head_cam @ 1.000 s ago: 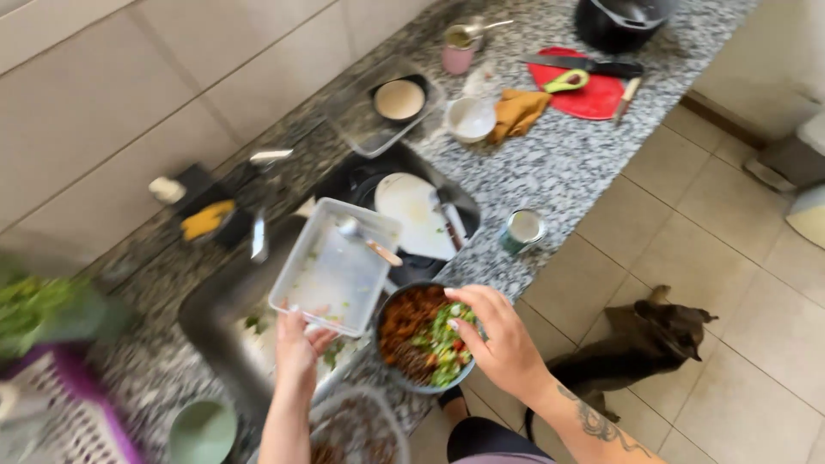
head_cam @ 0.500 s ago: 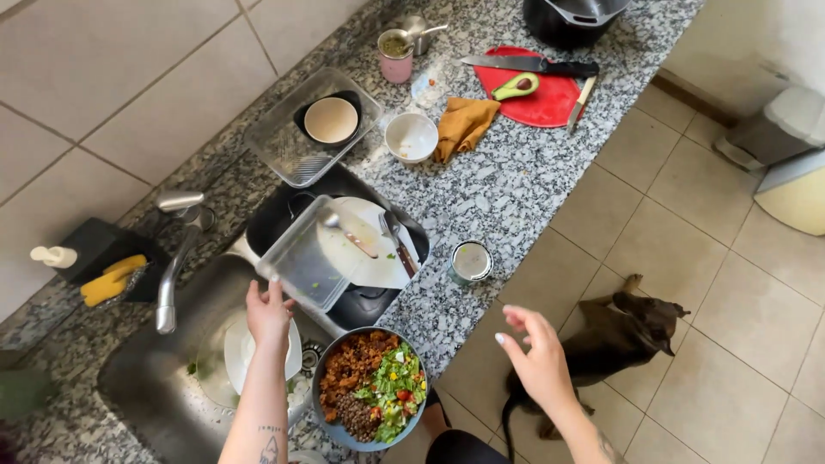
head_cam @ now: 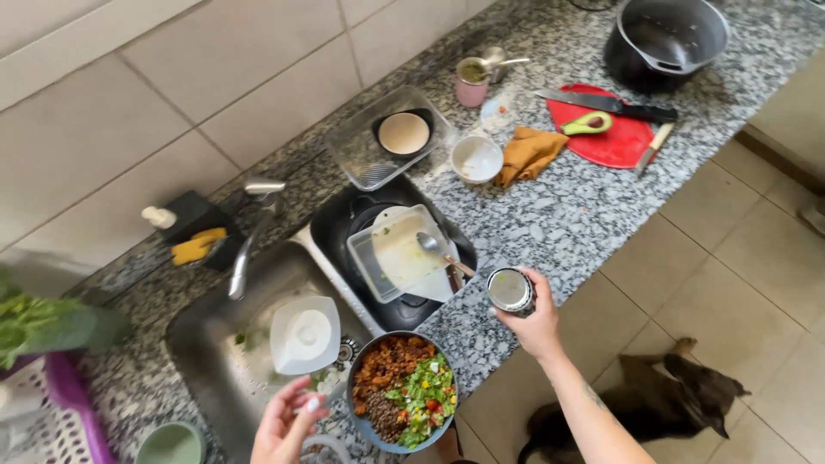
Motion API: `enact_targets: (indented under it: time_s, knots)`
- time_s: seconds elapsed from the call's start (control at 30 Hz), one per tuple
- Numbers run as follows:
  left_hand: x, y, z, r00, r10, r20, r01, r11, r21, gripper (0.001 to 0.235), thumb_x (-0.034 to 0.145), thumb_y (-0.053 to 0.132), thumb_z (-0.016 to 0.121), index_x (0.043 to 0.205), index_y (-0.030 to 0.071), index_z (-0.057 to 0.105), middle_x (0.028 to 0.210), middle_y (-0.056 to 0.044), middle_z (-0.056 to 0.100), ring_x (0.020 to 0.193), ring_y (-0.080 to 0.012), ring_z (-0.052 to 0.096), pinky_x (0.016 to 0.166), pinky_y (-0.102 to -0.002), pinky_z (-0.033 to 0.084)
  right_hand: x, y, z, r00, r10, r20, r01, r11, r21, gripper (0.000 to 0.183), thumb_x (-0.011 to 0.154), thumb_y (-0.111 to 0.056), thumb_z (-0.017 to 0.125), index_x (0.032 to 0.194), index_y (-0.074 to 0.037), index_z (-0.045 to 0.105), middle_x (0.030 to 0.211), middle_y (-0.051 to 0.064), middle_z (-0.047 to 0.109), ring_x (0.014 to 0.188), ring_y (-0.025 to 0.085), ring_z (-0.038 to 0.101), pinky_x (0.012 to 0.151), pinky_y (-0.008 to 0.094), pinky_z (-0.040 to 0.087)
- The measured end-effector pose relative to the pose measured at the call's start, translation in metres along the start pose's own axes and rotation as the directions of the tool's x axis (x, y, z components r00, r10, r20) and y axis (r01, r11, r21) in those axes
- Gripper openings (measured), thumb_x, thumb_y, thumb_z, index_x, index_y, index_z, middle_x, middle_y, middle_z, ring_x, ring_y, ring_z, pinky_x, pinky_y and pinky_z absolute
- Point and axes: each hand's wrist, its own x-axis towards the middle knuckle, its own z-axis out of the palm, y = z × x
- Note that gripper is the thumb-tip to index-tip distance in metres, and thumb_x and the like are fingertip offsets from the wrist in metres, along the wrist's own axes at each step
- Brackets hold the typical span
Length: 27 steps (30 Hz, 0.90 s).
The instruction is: The person transfers a mixed salad from a plastic container into a bowl using a spoon. They then open the refrigerator, retrieve a container with a red vegetable, and use a knife to cut pieces of it into the salad bowl.
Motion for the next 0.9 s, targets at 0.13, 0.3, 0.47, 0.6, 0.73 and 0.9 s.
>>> enact_targets:
  time_s: [0.13,0.3,0.47,0.6,0.73,0.9]
  knots:
    - [-0.027,-0.056,-0.022,0.995,0.078,-0.066,-0.085,0.99,-0.11,0.042,0.074,-0.003,0.068,0.117,0.001,0.065,0.09,-0.017,0.071,0.084,-0.0204,0.065,0.082,-0.029,0.05,-0.028,-0.052,0.015,0.975,-0.193,0.112,0.177,0.974,0.139,0.077,0.062,-0.019,0.083,0.126,-0.009,0.042,0.124,0.01,0.05,0.114,0.022,0.052,0.095,0.03,0.043]
    - [-0.081,-0.087,-0.043,0.971,0.225,-0.085,-0.22,0.974,0.059,0.05,0.065,0.01,0.078,0.113,0.017,0.068,0.096,-0.002,0.076,0.078,-0.0109,0.07,0.072,-0.023,0.051,-0.103,-0.132,0.053,0.851,-0.344,0.395,0.211,0.915,0.342,0.078,0.057,-0.018,0.087,0.123,-0.009,0.046,0.124,0.01,0.054,0.113,0.021,0.055,0.095,0.027,0.044]
    - [-0.156,-0.108,-0.074,0.772,0.625,-0.115,-0.547,0.746,0.38,0.084,0.06,0.034,0.087,0.131,0.014,0.048,0.13,-0.002,0.056,0.107,-0.0159,0.063,0.093,-0.027,0.048,-0.206,-0.18,0.094,0.514,-0.565,0.645,0.115,0.791,0.601,0.069,0.066,-0.022,0.082,0.122,-0.004,0.046,0.121,0.011,0.055,0.114,0.021,0.054,0.096,0.029,0.041]
    - [-0.227,-0.148,-0.104,0.757,0.552,-0.35,-0.415,0.819,0.396,0.097,0.054,0.038,0.089,0.136,0.017,0.041,0.138,0.001,0.051,0.125,-0.0144,0.05,0.1,-0.03,0.039,-0.295,-0.207,0.109,0.137,-0.612,0.779,0.1,0.791,0.604,0.071,0.075,-0.049,0.069,0.126,-0.008,0.044,0.125,0.008,0.05,0.114,0.019,0.051,0.087,0.031,0.044]
    - [-0.298,-0.201,-0.132,0.638,0.325,-0.698,-0.26,0.944,0.203,0.084,0.045,0.032,0.088,0.122,0.02,0.057,0.123,0.004,0.066,0.114,-0.0076,0.061,0.094,-0.022,0.047,-0.373,-0.226,0.12,-0.259,-0.579,0.773,0.143,0.769,0.623,0.065,0.069,-0.02,0.065,0.128,-0.006,0.04,0.125,0.011,0.046,0.114,0.023,0.048,0.088,0.033,0.044]
    - [-0.374,-0.283,-0.153,0.308,0.134,-0.942,-0.167,0.982,0.085,0.072,0.042,0.027,0.077,0.111,0.01,0.064,0.106,-0.004,0.071,0.101,-0.0168,0.066,0.087,-0.028,0.051,-0.474,-0.262,0.127,-0.578,-0.405,0.708,0.228,0.753,0.617,0.072,0.069,-0.015,0.069,0.132,-0.008,0.036,0.13,0.014,0.047,0.118,0.033,0.044,0.096,0.042,0.037]
